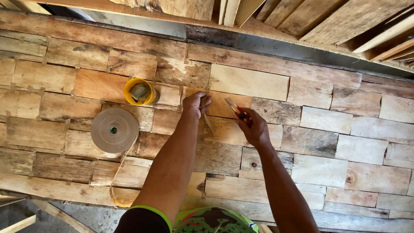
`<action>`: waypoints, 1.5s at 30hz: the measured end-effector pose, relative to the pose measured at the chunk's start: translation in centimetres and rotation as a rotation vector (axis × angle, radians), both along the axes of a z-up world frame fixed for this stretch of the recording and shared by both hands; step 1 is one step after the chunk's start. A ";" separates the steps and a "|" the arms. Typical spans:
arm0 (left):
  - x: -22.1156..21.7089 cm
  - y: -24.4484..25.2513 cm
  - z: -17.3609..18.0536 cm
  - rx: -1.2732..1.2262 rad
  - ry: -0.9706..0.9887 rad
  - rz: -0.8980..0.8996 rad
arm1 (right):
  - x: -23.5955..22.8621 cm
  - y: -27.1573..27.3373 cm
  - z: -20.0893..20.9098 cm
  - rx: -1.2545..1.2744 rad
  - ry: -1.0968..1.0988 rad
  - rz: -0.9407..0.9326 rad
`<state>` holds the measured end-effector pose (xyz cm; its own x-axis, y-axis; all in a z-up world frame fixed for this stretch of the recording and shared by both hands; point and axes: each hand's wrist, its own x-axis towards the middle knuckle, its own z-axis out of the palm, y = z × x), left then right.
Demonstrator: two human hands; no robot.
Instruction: Applying thin adhesive strips or edge banding to small wooden blocks on a workbench in a workshop environment.
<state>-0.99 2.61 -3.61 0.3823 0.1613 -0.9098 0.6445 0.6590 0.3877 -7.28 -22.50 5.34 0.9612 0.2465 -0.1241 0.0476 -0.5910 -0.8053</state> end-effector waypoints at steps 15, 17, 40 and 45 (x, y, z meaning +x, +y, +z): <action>0.6 0.1 -1.3 -0.060 0.023 0.022 | 6.5 6.0 -3.3 -0.390 -0.424 0.175; 0.3 0.2 -1.0 -0.056 0.024 0.025 | 6.5 6.3 -3.1 -0.392 -0.387 0.178; 0.4 0.0 -1.1 -0.069 -0.033 0.082 | 6.4 6.3 -2.5 -0.301 -0.293 0.154; 0.7 0.3 0.5 -0.069 -0.038 0.071 | 6.4 6.3 -2.1 -0.313 -0.217 0.156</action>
